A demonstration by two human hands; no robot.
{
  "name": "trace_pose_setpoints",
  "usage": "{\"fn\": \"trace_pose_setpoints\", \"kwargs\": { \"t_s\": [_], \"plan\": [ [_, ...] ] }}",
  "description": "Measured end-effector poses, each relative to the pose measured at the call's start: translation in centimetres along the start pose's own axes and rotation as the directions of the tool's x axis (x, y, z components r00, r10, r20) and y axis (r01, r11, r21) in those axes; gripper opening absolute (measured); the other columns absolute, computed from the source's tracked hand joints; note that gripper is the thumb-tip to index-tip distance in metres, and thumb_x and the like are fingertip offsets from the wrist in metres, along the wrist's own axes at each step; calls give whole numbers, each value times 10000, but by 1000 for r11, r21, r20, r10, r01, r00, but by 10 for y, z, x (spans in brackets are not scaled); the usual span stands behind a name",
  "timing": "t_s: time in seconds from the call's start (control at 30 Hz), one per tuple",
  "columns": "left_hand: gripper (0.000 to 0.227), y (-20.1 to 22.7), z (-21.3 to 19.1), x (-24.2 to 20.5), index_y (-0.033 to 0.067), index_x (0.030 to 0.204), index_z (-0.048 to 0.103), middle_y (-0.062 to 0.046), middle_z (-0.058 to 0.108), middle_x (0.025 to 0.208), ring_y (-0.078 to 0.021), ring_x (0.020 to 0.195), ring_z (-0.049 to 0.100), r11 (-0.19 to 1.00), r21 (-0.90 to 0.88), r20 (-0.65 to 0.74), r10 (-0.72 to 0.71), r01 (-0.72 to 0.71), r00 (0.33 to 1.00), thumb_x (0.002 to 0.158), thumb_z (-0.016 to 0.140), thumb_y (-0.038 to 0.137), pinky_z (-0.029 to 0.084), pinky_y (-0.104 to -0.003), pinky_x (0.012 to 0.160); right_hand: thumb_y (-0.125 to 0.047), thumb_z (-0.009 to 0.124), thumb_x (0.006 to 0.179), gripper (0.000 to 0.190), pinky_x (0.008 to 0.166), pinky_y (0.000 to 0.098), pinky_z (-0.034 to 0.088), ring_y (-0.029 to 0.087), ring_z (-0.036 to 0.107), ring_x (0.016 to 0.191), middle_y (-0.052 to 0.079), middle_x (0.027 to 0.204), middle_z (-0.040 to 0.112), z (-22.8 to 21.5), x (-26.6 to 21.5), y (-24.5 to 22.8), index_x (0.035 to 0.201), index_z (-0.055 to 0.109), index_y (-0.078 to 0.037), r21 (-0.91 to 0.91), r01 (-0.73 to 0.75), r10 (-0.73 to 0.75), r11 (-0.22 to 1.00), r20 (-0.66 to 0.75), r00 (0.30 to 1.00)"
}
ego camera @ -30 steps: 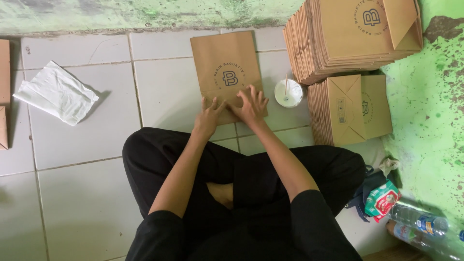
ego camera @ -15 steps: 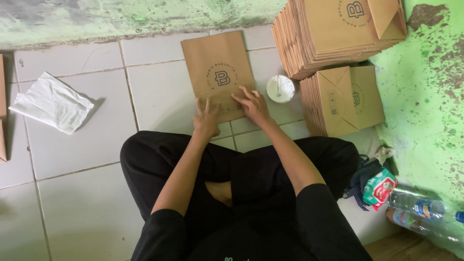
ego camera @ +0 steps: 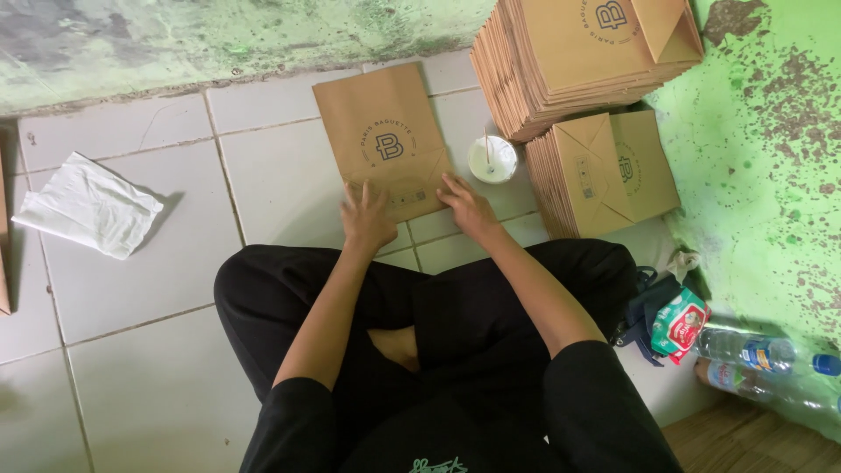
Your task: The person sits on the floor and assembles flat cardboard paper boxes by applying white glue to the flaps with a small brush and folding them into shape. They handle multiple boxes one at a time, stacking the finished ones nearby.
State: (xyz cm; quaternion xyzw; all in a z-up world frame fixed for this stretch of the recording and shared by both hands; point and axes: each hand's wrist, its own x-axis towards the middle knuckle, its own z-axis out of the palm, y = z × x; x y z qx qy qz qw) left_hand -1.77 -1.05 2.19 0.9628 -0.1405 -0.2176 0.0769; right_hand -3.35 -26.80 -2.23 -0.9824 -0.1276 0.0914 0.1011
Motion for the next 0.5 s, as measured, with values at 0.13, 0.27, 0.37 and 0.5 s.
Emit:
{"fn": "trace_pose_setpoints", "kwargs": {
  "t_s": [0.13,0.27,0.37,0.5],
  "plan": [
    [619,8,36,29,219,1543,466,-189,379,1608,-442,1552,141,994,93,-125,72,-61,989,980,533,465,120,-648,1210,77,496,1005,424,1137,488,494,408,451,1438,120,1585,484,-1,-7,-8,1339,686,-103,99,2,4,995,-55,998],
    [638,17,41,39,302,1575,396,-148,379,1613,-416,1522,235,974,113,-151,212,-196,966,946,450,389,248,-694,1142,104,535,955,370,1123,526,493,487,497,1368,236,1511,531,-1,-3,-21,1248,727,-15,294,-42,97,955,-173,980],
    [680,19,44,45,353,1582,379,-117,404,1608,-424,1475,328,949,245,-183,245,-197,952,916,482,443,338,-734,1065,16,627,944,313,1129,518,484,472,523,1352,264,1462,559,3,3,-21,1243,719,-7,417,-110,222,902,-232,947],
    [685,21,49,50,387,1585,334,-83,366,1632,-413,1462,355,934,317,-150,219,-163,964,917,449,486,365,-750,1037,-107,747,921,487,1084,521,518,459,575,1299,293,1353,607,-10,9,-40,1356,599,56,512,-222,389,830,-247,888]
  ]
}}
